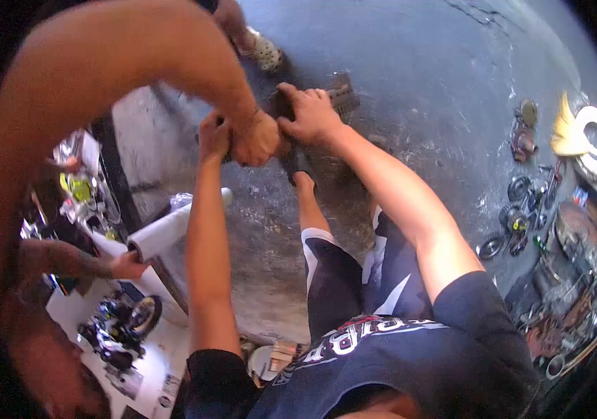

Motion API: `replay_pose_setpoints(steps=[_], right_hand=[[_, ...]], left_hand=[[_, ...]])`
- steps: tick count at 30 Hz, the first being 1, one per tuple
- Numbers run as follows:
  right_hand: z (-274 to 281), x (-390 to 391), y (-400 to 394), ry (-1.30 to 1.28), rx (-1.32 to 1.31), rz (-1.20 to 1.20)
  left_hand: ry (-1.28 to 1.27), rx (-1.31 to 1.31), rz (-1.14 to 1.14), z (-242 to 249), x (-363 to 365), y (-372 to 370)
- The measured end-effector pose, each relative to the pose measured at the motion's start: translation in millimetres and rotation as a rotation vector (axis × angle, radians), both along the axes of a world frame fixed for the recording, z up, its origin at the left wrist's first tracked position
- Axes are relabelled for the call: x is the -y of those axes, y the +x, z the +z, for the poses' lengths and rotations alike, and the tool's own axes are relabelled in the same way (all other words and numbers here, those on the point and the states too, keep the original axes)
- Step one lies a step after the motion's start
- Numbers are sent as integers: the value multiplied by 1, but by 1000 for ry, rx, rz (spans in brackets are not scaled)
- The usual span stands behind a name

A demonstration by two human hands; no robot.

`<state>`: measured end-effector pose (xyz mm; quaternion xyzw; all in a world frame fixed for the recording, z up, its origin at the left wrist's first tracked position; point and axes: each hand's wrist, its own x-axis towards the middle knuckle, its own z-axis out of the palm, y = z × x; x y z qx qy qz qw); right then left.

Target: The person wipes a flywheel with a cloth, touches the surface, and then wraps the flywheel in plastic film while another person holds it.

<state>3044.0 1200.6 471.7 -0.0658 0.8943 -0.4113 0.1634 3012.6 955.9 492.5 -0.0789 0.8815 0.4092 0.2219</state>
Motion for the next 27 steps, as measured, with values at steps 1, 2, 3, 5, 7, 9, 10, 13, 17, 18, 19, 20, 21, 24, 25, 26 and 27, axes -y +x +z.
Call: replay_pose_setpoints(steps=[1, 2, 3, 5, 7, 9, 10, 13, 17, 18, 19, 20, 21, 24, 25, 26, 27], right_hand=[[-1, 2, 1, -6, -6, 7], [-6, 4, 1, 9, -48, 9], [2, 4, -4, 13, 37, 52], [-15, 10, 4, 16, -198, 37], [-7, 22, 16, 213, -231, 14], [-14, 22, 16, 141, -235, -13], [-17, 23, 16, 146, -238, -26], [-12, 28, 26, 70, -208, -51], [-9, 24, 32, 26, -393, -80], [-5, 24, 37, -21, -468, -112], [-1, 23, 44, -23, -467, -104], [2, 19, 50, 198, -580, -67], [2, 15, 55, 421, -691, -29], [-14, 6, 75, 44, -519, -43], [-21, 3, 73, 23, -532, -50], [-34, -4, 72, -5, -634, 15], [-37, -5, 77, -13, -625, 28]], left_hand=[[-65, -62, 50, 2, -1, 6], [-14, -88, 147, -3, -1, 10], [32, -119, 241, -7, 1, 13], [-218, -456, 234, -16, 8, 33], [-229, -492, 331, 5, 4, 67], [-177, -607, 397, 47, -35, 103], [-153, -676, 383, 70, -53, 134], [-31, -499, 385, 66, -74, 239], [179, -185, 538, 40, -65, 357], [279, -25, 704, 36, -57, 378], [377, 136, 871, 27, -50, 396], [382, 134, 880, 9, -35, 414], [329, 106, 919, -10, -12, 430], [20, 77, 937, -25, 35, 440], [-29, 8, 934, -42, 54, 445], [-81, -54, 931, -59, 70, 453], [-100, -19, 985, -59, 77, 448]])
